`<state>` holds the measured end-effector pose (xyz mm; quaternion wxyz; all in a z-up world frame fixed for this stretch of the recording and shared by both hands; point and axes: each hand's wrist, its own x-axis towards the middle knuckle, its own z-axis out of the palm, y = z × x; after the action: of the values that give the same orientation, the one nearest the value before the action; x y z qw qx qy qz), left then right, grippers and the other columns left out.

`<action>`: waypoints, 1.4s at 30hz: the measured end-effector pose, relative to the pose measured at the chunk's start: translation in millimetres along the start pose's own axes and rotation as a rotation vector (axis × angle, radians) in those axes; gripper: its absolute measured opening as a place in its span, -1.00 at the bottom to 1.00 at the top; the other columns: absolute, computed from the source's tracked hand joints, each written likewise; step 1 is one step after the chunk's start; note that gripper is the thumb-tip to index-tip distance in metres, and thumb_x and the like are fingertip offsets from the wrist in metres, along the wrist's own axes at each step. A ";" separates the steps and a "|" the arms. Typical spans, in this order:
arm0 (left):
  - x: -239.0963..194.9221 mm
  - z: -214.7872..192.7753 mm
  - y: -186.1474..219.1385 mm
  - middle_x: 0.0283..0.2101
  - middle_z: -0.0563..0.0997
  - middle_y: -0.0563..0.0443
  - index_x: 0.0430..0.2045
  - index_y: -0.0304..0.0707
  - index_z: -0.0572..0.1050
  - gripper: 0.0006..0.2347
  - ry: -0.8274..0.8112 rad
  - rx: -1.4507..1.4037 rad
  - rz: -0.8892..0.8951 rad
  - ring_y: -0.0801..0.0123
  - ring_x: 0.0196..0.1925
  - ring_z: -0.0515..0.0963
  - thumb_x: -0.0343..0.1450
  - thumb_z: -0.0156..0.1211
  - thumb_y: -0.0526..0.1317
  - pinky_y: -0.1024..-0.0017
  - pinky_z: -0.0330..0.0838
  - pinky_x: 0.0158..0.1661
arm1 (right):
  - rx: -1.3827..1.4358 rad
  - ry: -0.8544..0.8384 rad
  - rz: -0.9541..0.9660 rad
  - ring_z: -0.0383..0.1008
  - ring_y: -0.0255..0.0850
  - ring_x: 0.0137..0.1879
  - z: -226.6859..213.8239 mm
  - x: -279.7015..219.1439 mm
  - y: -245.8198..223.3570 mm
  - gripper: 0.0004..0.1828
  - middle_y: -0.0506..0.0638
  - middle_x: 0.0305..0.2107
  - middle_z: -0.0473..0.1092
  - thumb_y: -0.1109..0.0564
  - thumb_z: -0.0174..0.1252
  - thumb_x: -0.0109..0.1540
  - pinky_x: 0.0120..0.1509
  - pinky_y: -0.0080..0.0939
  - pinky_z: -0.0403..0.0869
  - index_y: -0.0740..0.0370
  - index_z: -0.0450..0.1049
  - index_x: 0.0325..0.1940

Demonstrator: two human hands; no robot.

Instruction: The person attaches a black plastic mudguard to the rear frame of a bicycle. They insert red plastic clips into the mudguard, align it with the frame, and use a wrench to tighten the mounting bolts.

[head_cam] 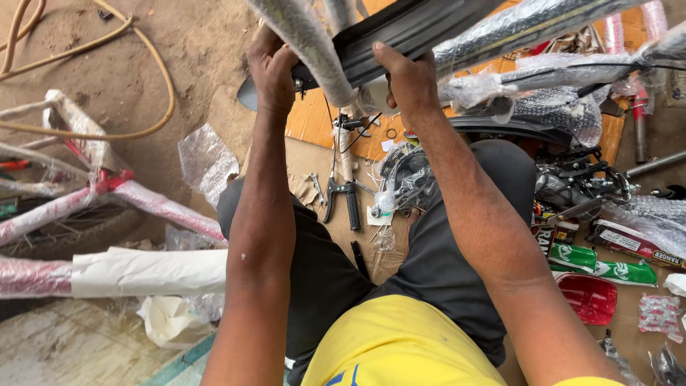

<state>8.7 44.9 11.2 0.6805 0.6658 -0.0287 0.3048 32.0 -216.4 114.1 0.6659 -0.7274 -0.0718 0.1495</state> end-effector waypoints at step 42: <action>-95.2 86.7 -8.3 -0.05 0.57 -0.05 0.02 -0.51 0.49 -0.75 0.472 -0.194 -0.186 0.35 -0.02 0.49 0.55 0.12 -0.25 0.36 0.37 0.08 | -0.050 0.247 -0.204 0.27 -0.36 -0.54 -4.2 -9.0 24.5 -0.51 -0.21 -0.72 0.27 -0.14 0.25 0.27 -0.36 -0.22 0.37 0.13 0.42 -0.65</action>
<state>-33.1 -70.4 -28.8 0.7540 0.5078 0.1626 0.3836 22.5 -225.7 91.3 0.6631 -0.7455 -0.0664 -0.0112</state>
